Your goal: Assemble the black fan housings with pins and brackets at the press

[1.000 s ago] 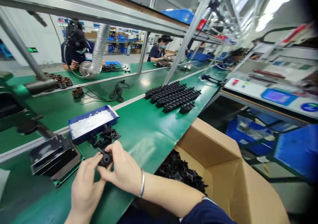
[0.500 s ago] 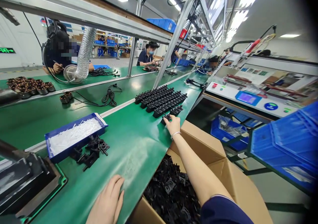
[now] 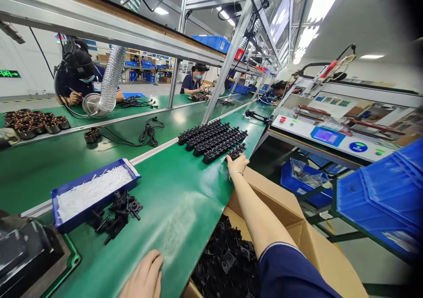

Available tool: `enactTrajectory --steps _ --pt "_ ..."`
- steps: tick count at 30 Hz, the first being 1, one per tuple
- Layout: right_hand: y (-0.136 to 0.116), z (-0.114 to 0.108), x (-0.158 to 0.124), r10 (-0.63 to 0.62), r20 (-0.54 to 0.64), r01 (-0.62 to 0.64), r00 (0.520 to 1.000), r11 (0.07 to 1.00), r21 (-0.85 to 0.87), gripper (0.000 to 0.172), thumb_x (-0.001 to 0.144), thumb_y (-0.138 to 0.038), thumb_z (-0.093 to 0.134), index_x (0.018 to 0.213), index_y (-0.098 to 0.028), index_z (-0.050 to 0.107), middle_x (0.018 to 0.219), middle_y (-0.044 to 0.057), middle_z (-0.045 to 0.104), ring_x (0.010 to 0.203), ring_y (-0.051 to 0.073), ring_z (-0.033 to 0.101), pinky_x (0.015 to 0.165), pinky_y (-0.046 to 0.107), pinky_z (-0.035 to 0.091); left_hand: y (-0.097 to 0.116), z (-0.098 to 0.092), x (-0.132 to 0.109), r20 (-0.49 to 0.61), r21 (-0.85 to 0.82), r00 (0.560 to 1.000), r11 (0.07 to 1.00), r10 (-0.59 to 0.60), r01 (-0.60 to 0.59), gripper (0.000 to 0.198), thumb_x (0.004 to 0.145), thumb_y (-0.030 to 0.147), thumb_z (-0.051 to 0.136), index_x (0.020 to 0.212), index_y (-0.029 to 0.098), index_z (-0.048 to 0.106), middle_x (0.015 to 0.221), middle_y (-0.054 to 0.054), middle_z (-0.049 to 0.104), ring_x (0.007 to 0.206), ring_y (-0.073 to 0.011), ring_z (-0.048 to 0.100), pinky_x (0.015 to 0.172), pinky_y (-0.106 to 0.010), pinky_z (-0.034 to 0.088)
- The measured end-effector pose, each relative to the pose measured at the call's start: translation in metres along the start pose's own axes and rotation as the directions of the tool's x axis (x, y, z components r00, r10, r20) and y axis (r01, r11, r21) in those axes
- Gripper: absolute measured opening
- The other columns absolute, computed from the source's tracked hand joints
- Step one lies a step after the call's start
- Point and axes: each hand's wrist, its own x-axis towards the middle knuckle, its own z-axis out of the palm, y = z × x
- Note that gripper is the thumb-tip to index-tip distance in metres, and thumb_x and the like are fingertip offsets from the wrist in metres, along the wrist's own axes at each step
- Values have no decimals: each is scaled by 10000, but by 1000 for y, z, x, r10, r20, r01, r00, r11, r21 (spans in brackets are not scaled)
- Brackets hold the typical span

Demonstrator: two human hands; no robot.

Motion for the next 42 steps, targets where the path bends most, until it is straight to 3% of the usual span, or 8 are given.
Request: enactTrajectory --steps 5,10,13,19,25,28,36,42 --pt "-30 0 -94 -360 327 311 874 930 195 370 942 -386 580 1223 -145 563 1227 114 562 942 190 627 846 398 548 8 -28 10 100 -61 995 998 11 -5 301 1013 245 394 1245 171 571 1188 -116 686 1039 -207 711 843 -256 610" --pt "-89 2 -221 -728 623 469 285 673 572 285 861 -379 673 1104 -231 656 1145 53 598 736 104 636 679 262 567 20 -46 23 204 -152 978 986 -32 64 305 965 123 399 1228 148 552 1180 -136 663 1055 -222 688 874 -325 610" --pt "-128 11 -273 -788 608 478 97 573 666 281 871 -308 670 1137 -227 632 1115 44 610 712 90 619 696 254 556 25 -59 21 242 -109 969 992 -41 69 340 932 80 422 1241 150 546 1213 -140 650 1090 -234 671 898 -350 602" --pt "-148 4 -300 -812 583 489 44 526 696 281 920 -466 557 813 -209 588 799 58 603 742 204 591 681 344 493 14 -150 -26 228 149 930 954 -289 260 451 906 123 530 1352 149 467 1312 -148 580 1288 -262 526 1144 -497 397" --pt "-121 -17 -304 -774 629 590 -74 474 653 523 823 -762 498 688 -259 441 557 -13 467 411 161 414 425 319 324 6 -259 -120 -19 573 648 523 -762 632 698 828 357 705 1432 173 406 1200 -146 617 1144 -339 549 1001 -532 410" --pt "-120 -37 -332 -793 589 567 -155 418 710 477 871 -721 465 786 -252 487 639 11 528 481 177 499 470 327 409 6 -280 -153 -12 668 607 445 -795 596 586 856 285 671 1397 202 460 1162 -116 673 1107 -330 580 934 -472 411" --pt "-139 -69 -372 -750 544 338 -377 435 834 121 945 -356 590 954 -237 612 852 29 587 713 167 589 661 293 510 1 -258 -156 41 383 717 673 -696 632 479 949 395 557 1382 209 470 1233 -115 662 1109 -270 635 957 -401 479" --pt "-134 -72 -388 -779 572 362 -256 471 804 242 861 -379 709 840 -194 554 808 22 559 747 181 554 670 308 484 12 -183 -104 109 -174 639 619 -761 766 553 882 343 672 1384 284 448 1200 -51 678 1114 -215 649 982 -370 518"
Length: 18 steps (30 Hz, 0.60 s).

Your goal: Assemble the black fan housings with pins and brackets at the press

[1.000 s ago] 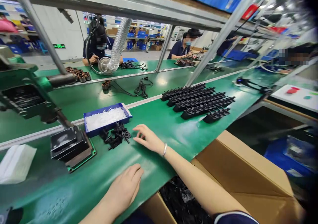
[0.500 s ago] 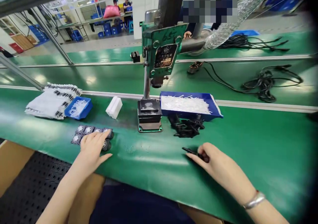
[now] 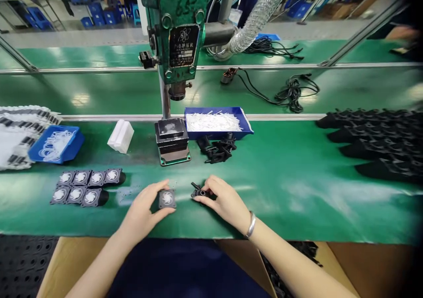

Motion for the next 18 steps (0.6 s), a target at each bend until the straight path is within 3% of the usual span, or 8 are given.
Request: enactTrajectory --steps 3,6,8,13,18 --pt "1 2 -2 -30 12 29 999 997 72 225 870 -362 703 980 -199 593 930 55 588 882 202 580 787 344 507 10 29 10 3 -228 999 972 -52 52 574 841 289 721 1352 272 459 1179 -58 680 1116 -217 646 1010 -402 505" --pt "7 -2 -2 -70 71 56 995 982 183 130 913 -302 650 1012 -220 632 980 61 588 949 194 587 855 350 506 10 43 11 8 -376 995 921 -101 97 562 817 271 743 1307 245 468 1163 -77 675 1106 -222 650 1012 -423 504" --pt "9 -7 1 -66 63 50 996 972 228 109 904 -310 663 956 -215 651 953 56 583 924 188 591 834 342 512 9 46 10 18 -411 992 904 -122 118 566 803 264 757 1289 235 466 1155 -85 674 1095 -225 653 1016 -439 501" --pt "-15 -19 13 -68 -129 94 989 974 205 180 835 -353 741 866 -220 624 1033 76 585 1022 231 577 891 412 502 7 46 9 3 -427 994 899 -106 97 572 783 257 781 1265 249 475 1138 -62 673 1087 -212 660 1008 -413 520" --pt "-48 -11 20 -253 -82 266 964 926 269 185 845 -275 736 928 -232 576 1138 74 604 1145 224 551 959 399 500 8 47 11 -45 -432 998 901 -52 28 482 837 268 720 1259 239 488 1142 -71 659 1085 -216 668 964 -384 557"
